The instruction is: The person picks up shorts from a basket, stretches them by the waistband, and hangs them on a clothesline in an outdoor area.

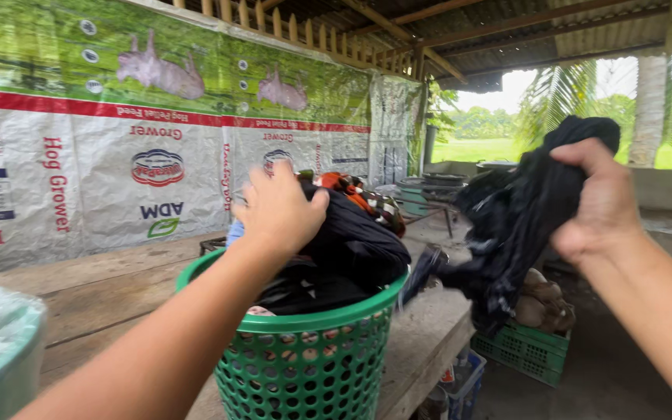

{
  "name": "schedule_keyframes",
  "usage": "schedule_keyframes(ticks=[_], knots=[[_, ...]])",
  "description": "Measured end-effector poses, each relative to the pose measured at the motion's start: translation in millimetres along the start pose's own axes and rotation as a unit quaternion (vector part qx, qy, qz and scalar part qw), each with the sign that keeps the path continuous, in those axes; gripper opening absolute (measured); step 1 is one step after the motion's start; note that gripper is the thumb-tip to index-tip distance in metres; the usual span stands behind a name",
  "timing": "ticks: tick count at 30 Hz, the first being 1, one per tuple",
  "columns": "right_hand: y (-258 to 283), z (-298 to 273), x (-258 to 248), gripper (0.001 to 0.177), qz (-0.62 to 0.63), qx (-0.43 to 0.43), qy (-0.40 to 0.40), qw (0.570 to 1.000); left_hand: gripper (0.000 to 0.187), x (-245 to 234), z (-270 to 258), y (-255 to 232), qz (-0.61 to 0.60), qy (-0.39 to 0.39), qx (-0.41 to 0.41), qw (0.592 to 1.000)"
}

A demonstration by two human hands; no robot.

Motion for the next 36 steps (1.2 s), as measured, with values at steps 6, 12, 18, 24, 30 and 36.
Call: schedule_keyframes(ticks=[6,12,18,24,30,36], knots=[[-16.3,-50.7,12.9,0.028,-0.009,-0.099,-0.06,0.993,0.1,-5.7,-86.9,-83.2,-0.29,0.478,-0.146,0.816],[-27.6,-100.2,2.0,0.026,-0.026,-0.021,-0.117,0.993,0.069,33.5,-139.1,-126.3,-0.564,0.35,-0.573,0.48],[-30.8,-91.0,-38.7,0.025,-0.031,0.058,0.056,0.996,0.035,108.9,-155.7,-120.0,-0.732,0.322,-0.545,0.252],[-38.7,-76.3,-30.0,0.045,0.149,0.145,0.211,0.955,0.031,124.3,-158.6,-116.0,-0.713,0.378,-0.531,0.257],[-81.1,-28.5,-63.8,0.04,0.093,0.147,0.118,0.978,0.02,101.5,-135.4,-122.0,-0.667,0.193,-0.508,0.509],[-147.2,-15.6,-119.3,0.021,0.17,0.235,0.151,0.945,0.03,75.3,-150.9,-170.6,-0.399,0.05,0.047,0.914]])
Point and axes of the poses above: each hand's wrist, its own z-axis towards the middle knuckle, its own x-axis out of the palm, y = z × x, the point moved 1 cm from there along z, towards the middle knuckle, and after that the axes turned 7 degrees about -y, right-handed, at the moved point
